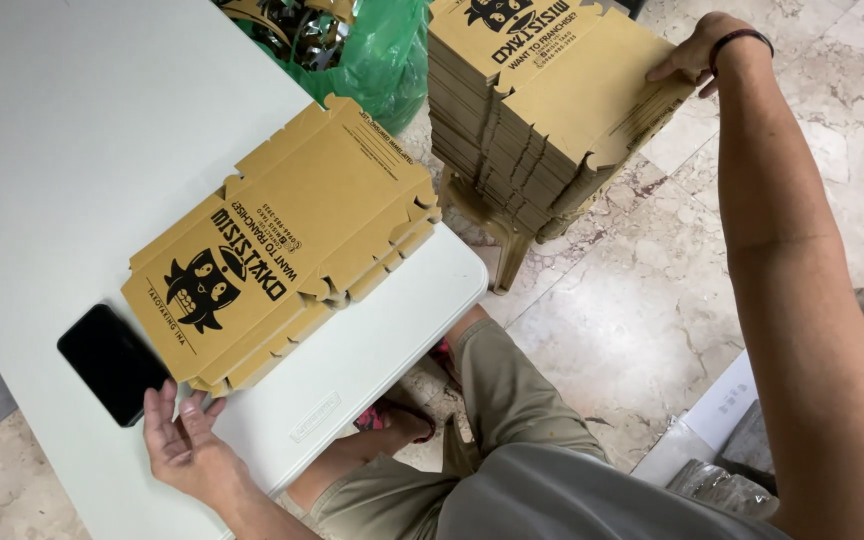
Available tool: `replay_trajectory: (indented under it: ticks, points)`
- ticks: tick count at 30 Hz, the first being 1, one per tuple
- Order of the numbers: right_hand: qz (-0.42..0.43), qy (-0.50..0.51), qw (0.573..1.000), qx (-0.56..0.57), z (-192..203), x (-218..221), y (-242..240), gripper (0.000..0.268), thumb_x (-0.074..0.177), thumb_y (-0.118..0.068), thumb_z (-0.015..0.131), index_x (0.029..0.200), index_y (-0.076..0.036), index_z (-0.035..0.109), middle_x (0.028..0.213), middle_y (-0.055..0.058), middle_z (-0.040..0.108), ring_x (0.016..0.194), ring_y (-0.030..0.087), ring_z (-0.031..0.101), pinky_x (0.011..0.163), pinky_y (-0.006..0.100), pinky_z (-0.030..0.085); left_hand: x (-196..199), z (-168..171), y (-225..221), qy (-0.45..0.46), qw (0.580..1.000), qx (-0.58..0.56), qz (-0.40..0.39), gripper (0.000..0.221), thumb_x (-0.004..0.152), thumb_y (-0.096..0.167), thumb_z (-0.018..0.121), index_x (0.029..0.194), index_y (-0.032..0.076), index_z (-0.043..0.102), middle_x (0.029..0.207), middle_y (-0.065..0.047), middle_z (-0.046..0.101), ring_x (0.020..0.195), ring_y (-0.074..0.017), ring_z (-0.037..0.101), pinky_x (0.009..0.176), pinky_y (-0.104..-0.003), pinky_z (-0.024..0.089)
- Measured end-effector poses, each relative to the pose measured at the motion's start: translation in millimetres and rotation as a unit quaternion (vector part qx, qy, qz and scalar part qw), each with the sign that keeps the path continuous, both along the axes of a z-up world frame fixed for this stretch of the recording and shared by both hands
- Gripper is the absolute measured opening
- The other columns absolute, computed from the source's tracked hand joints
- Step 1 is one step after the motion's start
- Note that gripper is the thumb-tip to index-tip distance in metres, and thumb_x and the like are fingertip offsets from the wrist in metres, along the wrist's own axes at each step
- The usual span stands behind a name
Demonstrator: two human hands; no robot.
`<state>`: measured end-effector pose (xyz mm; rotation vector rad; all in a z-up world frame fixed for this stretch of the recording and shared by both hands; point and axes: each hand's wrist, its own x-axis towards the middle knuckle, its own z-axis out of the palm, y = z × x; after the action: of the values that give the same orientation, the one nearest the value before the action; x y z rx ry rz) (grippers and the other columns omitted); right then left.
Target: Sorting and stacking flat-packed cardboard boxes from a table.
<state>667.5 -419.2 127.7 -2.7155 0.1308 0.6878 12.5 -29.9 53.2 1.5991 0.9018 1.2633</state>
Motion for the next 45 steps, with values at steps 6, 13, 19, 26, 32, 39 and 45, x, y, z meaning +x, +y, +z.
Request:
replay_trajectory:
  ticks: [6, 13, 19, 26, 32, 39, 45]
  points:
    - [0.04, 0.024, 0.999, 0.016, -7, 9, 0, 0.039, 0.084, 0.021, 0.063, 0.105, -0.007, 0.08, 0.125, 0.012, 0.069, 0.091, 0.038, 0.071, 0.062, 0.044, 0.056, -1, -4, 3, 0.004, 1.0, -0.002, 0.004, 0.044, 0.11, -0.005, 0.053, 0.153, -0.006, 0.043, 0.141, -0.024, 0.058, 0.11, -0.0373, 0.068, 0.083, -0.039, 0.062]
    - [0.007, -0.008, 1.0, 0.014, 3, 0, 3, 0.062, 0.082, -0.03, 0.091, 0.115, 0.013, 0.061, 0.121, 0.027, 0.065, 0.09, 0.045, 0.068, 0.068, 0.052, 0.059, 0, 0, -1, 0.007, 1.0, -0.004, 0.002, 0.043, 0.11, -0.006, 0.052, 0.153, -0.006, 0.043, 0.142, -0.024, 0.057, 0.114, -0.0386, 0.067, 0.085, -0.041, 0.062]
    - [0.047, -0.011, 0.999, -0.017, -19, 32, -9, 0.063, 0.078, -0.038, 0.091, 0.109, 0.012, 0.068, 0.108, 0.025, 0.069, 0.089, 0.041, 0.066, 0.071, 0.048, 0.056, 0, -1, 0, 0.004, 1.0, 0.0, 0.006, 0.044, 0.11, -0.006, 0.055, 0.152, -0.005, 0.045, 0.141, -0.023, 0.058, 0.114, -0.0347, 0.066, 0.083, -0.039, 0.062]
    - [0.069, -0.02, 0.993, -0.09, -5, 29, -5, 0.082, 0.068, -0.049, 0.09, 0.124, 0.007, 0.069, 0.118, 0.02, 0.074, 0.106, 0.041, 0.066, 0.087, 0.057, 0.051, 4, 7, -5, 0.02, 1.0, -0.005, 0.014, 0.047, 0.107, -0.007, 0.058, 0.152, -0.007, 0.044, 0.141, -0.023, 0.058, 0.118, -0.0342, 0.065, 0.085, -0.039, 0.063]
    - [0.005, -0.016, 0.999, 0.041, -9, 39, -15, 0.074, 0.071, -0.037, 0.093, 0.123, 0.002, 0.057, 0.12, 0.015, 0.065, 0.108, 0.035, 0.06, 0.084, 0.042, 0.055, -1, 2, 6, -0.091, 0.991, -0.093, 0.029, 0.042, 0.104, 0.009, 0.055, 0.146, 0.008, 0.053, 0.138, -0.015, 0.064, 0.106, -0.0324, 0.071, 0.08, -0.038, 0.064]
    - [-0.178, 0.055, 0.927, 0.326, -5, 6, -27, 0.042, 0.085, -0.032, 0.081, 0.12, -0.027, 0.059, 0.133, -0.006, 0.063, 0.122, 0.015, 0.061, 0.096, 0.018, 0.06, -52, -64, 18, -0.649, 0.671, -0.303, -0.191, 0.036, 0.103, 0.031, 0.071, 0.133, 0.013, 0.075, 0.087, 0.004, 0.069, 0.077, -0.0084, 0.067, 0.072, -0.022, 0.059]
    - [-0.185, -0.016, 0.861, 0.473, -17, -42, -21, 0.025, 0.094, -0.03, 0.079, 0.101, -0.021, 0.056, 0.101, -0.006, 0.063, 0.069, 0.004, 0.058, 0.044, 0.014, 0.049, -48, -46, -25, -0.654, 0.656, -0.261, -0.272, 0.035, 0.115, 0.043, 0.058, 0.132, 0.017, 0.076, 0.084, 0.009, 0.064, 0.066, 0.0007, 0.058, 0.059, -0.01, 0.048]
